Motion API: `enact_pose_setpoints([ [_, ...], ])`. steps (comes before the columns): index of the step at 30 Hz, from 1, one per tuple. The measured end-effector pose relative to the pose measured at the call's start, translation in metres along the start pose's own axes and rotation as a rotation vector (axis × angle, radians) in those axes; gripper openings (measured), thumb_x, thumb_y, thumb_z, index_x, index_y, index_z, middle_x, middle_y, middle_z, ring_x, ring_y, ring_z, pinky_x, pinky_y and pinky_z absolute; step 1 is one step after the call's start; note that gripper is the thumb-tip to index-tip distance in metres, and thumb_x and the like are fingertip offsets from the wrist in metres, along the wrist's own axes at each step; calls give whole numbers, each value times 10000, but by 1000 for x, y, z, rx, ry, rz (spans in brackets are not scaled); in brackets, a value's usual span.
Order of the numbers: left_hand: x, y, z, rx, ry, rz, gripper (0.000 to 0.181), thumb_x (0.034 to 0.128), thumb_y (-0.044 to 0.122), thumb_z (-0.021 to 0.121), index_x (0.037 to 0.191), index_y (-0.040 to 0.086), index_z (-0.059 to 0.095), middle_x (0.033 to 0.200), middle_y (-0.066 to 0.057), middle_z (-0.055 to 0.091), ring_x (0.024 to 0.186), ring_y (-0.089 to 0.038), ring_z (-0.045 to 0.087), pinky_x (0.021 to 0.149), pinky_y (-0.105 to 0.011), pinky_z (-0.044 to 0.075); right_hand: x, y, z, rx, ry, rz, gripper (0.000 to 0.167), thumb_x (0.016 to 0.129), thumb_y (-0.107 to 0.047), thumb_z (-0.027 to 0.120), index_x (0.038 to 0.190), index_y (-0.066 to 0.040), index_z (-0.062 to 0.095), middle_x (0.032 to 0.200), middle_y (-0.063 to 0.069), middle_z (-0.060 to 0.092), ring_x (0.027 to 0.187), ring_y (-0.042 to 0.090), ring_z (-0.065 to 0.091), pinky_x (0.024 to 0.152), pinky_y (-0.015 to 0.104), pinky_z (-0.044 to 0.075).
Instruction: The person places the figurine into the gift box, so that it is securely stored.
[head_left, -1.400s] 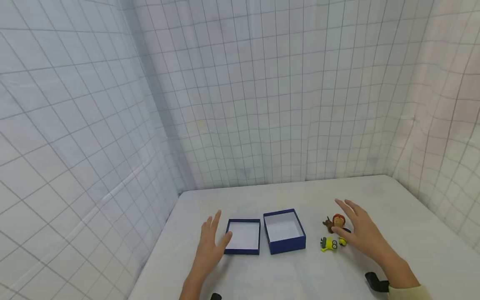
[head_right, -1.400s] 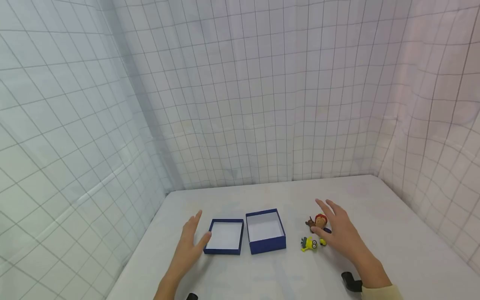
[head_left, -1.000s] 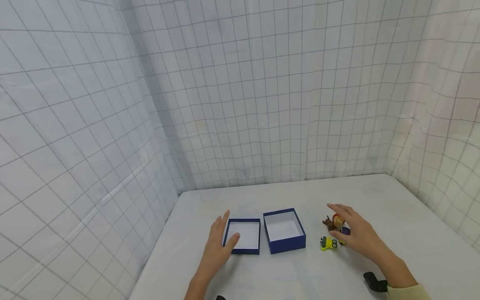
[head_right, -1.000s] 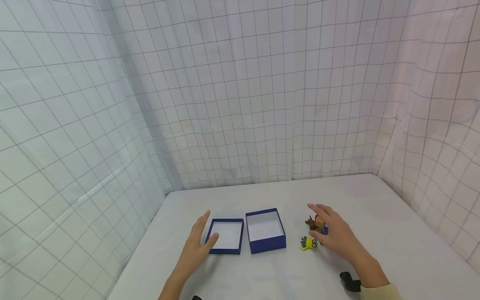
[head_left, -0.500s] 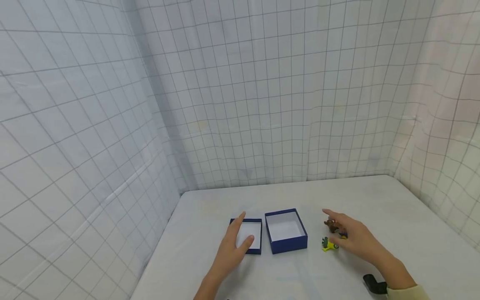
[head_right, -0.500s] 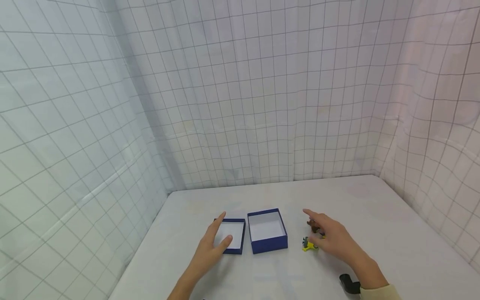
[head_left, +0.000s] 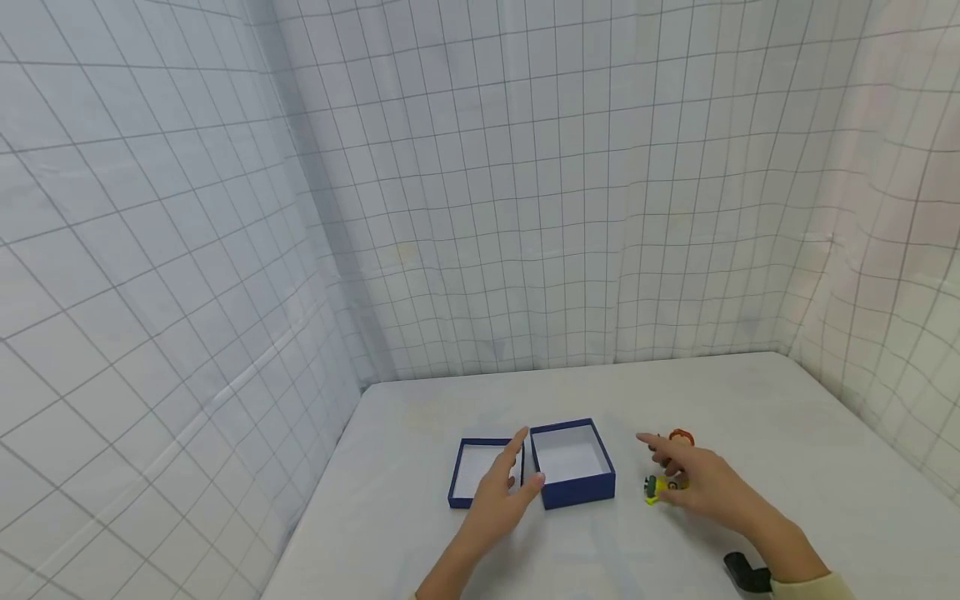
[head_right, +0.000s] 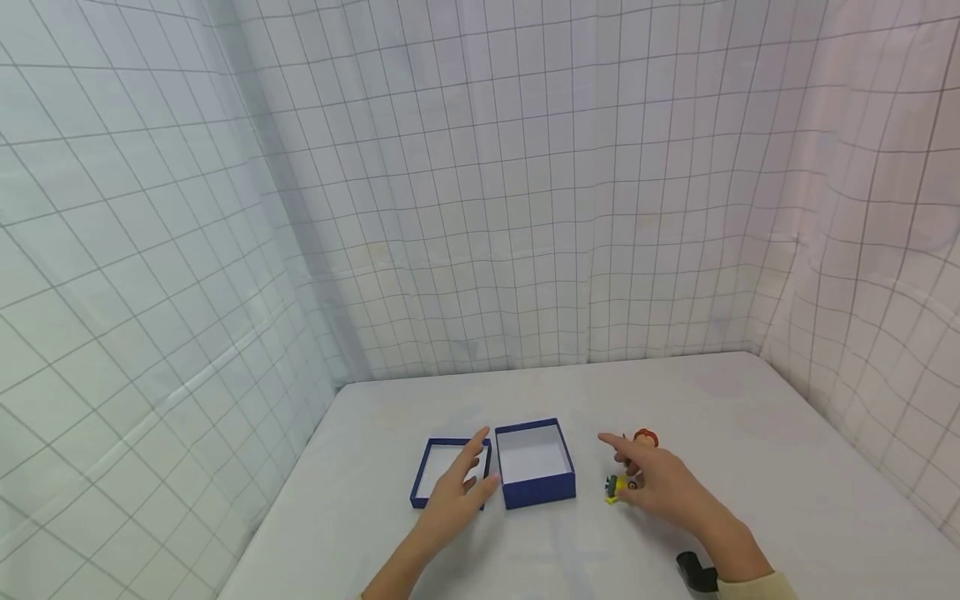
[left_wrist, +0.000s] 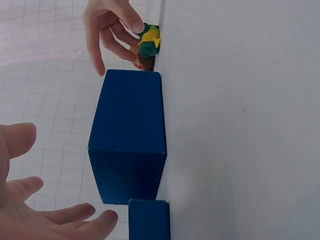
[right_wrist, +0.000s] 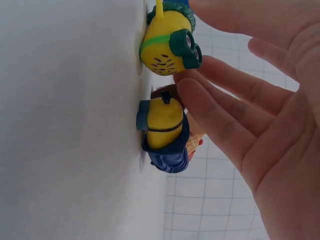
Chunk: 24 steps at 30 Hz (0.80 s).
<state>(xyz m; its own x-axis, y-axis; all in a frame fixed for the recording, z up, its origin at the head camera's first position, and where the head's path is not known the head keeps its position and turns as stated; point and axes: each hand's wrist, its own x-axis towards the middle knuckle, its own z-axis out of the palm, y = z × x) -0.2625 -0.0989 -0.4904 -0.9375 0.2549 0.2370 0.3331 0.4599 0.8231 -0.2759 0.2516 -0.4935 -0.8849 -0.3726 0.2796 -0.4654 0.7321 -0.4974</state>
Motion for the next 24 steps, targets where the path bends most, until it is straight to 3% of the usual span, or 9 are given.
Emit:
enact_pose_setpoints([
  [9,4,2,13,-98,-58,-51,689,1011,302,624,1598,351,268,1576,-165,373,1383,-425,430,1074,-498,438,1,2,3,-24,-53,-3,832,753,-94,880,1484,-225,505,1048,-63,687,833,59,603,696,244,548],
  [18,3,2,23,-128,-20,-176,653,1003,269,639,1579,298,334,1532,-187,434,1319,-393,517,1056,-590,429,5,-1,9,-65,-100,47,689,731,-91,893,1360,-193,631,948,-172,627,826,38,560,692,244,533],
  [24,5,6,28,-130,7,-230,647,991,257,651,1570,268,364,1531,-172,442,1320,-390,515,1053,-600,426,6,-2,9,-77,-112,46,661,716,-90,899,1324,-178,656,920,-170,637,820,38,566,689,260,533],
])
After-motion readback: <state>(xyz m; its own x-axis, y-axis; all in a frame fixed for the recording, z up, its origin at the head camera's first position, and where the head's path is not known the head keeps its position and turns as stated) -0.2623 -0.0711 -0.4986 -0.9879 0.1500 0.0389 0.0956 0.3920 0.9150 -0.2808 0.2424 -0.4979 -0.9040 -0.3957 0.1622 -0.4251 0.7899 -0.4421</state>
